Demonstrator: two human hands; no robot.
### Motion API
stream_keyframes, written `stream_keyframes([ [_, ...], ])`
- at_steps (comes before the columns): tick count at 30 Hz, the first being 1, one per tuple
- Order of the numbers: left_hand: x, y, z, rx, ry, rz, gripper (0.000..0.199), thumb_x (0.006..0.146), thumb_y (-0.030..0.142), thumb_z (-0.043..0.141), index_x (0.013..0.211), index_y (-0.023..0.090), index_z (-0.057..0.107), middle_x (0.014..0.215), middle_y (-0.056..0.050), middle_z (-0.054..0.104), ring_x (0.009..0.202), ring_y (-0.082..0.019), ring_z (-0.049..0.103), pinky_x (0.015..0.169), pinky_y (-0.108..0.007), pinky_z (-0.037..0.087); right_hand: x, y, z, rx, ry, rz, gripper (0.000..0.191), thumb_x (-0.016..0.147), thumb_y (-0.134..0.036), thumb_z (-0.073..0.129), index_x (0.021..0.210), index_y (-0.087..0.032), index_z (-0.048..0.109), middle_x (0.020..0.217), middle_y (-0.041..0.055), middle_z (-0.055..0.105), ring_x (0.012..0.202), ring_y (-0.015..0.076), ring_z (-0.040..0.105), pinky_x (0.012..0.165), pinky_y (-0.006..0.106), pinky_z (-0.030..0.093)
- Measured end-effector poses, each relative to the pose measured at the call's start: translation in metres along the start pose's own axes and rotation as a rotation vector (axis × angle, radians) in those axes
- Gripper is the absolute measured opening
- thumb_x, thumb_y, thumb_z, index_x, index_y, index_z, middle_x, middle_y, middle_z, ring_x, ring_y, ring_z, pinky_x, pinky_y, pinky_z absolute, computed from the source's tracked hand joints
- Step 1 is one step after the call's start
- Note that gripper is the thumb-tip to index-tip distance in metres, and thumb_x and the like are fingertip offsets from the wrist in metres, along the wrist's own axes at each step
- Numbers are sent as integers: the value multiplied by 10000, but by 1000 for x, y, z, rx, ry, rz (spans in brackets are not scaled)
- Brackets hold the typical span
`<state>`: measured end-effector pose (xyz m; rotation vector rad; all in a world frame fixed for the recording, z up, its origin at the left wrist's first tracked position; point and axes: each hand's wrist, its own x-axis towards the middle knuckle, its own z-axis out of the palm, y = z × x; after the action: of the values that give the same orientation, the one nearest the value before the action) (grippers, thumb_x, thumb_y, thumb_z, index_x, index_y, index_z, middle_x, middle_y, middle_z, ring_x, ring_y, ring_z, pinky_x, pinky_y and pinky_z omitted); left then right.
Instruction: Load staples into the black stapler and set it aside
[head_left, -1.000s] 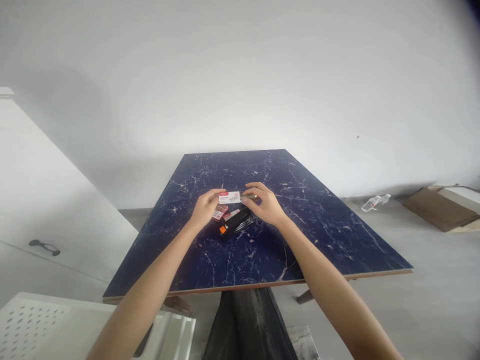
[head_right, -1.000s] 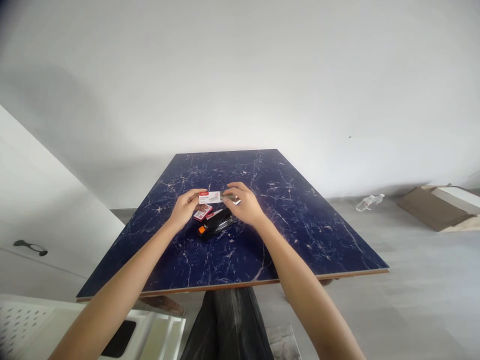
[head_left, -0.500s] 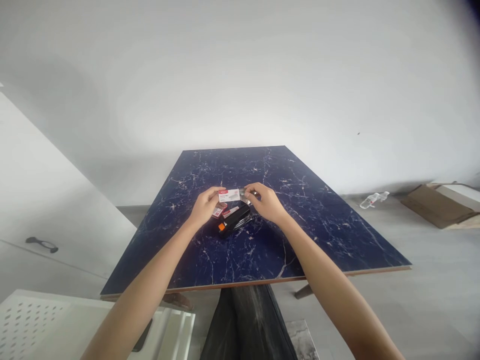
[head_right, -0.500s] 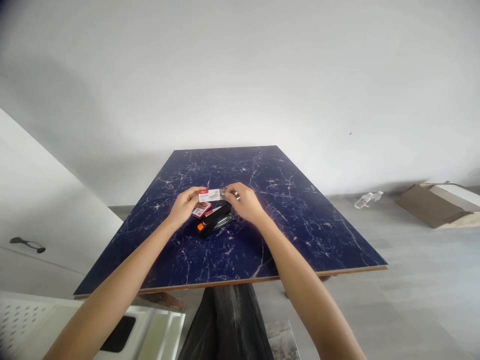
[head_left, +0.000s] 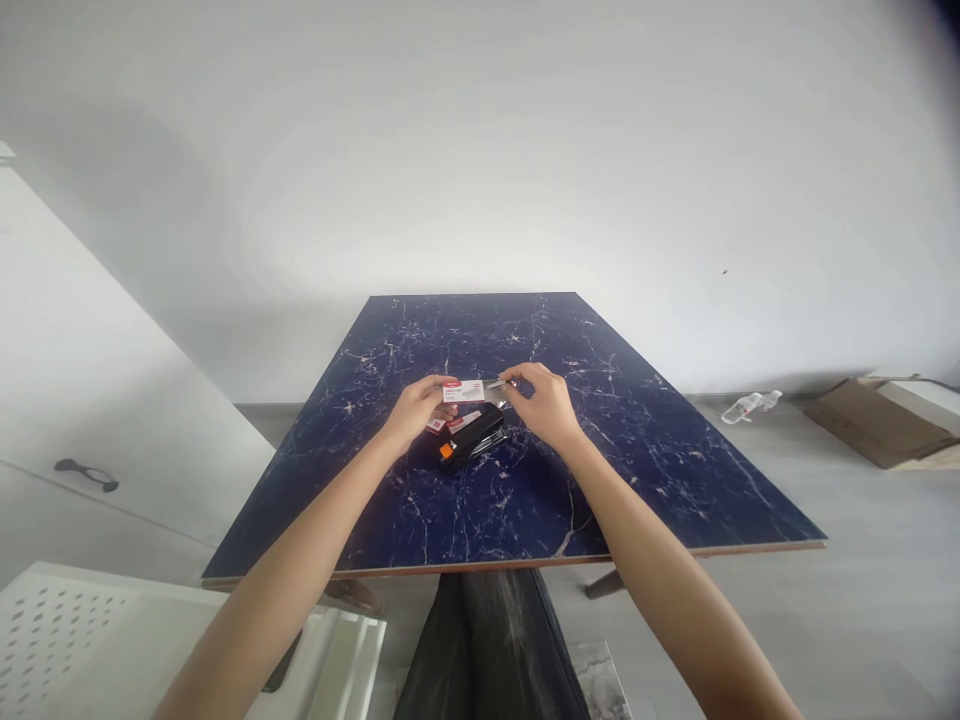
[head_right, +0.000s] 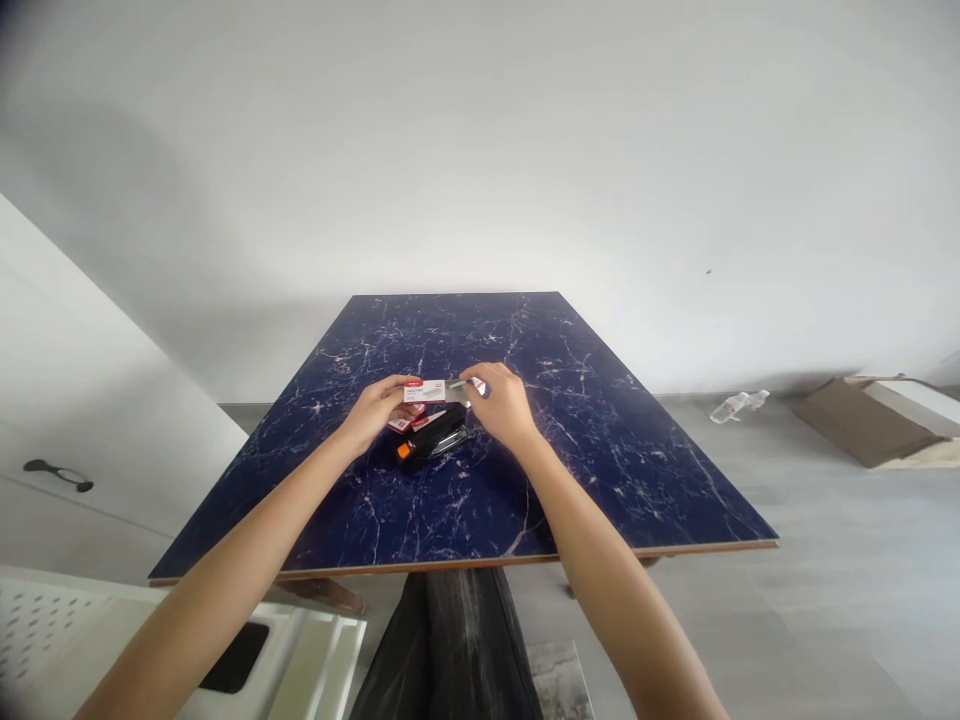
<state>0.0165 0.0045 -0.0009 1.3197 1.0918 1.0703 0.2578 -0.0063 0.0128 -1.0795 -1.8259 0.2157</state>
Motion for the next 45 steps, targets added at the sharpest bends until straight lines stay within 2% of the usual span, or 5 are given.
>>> stream_keyframes([
  [5,0,-1,1,-49,-21,-18,272,863,291,666,1110,186,709,913,-82,765,740,-176,722,719,-292,591,-1,-4,4,168,22,136,113,818,-244,648,899,-240,726,934,39,729,897,225,639,861,381,493],
  [12,2,-2,-3,-268,-5,-60,313,820,228,727,1123,158,691,916,-100,763,707,-153,719,675,-244,587,6,11,4,974,326,592,126,695,-215,744,793,-209,665,827,7,650,846,166,655,857,328,554],
  [17,4,-3,-4,-358,-8,-96,324,806,201,748,1122,161,690,912,-92,759,689,-134,712,667,-226,594,10,11,-2,1150,178,908,117,675,-208,720,784,-178,688,757,26,619,675,127,589,573,230,511],
  [24,2,-5,0,-251,-53,-88,307,855,221,711,1159,185,697,873,-82,758,700,-129,710,628,-188,577,3,-4,4,906,-173,672,343,752,-464,788,908,-162,743,769,11,624,629,98,470,523,227,364],
  [45,-12,11,2,-225,-265,36,471,811,280,783,1263,196,682,1131,-114,732,834,-173,715,832,-334,590,-2,-4,3,888,-376,588,371,699,-490,830,872,-200,677,677,-47,539,494,53,305,458,228,212],
])
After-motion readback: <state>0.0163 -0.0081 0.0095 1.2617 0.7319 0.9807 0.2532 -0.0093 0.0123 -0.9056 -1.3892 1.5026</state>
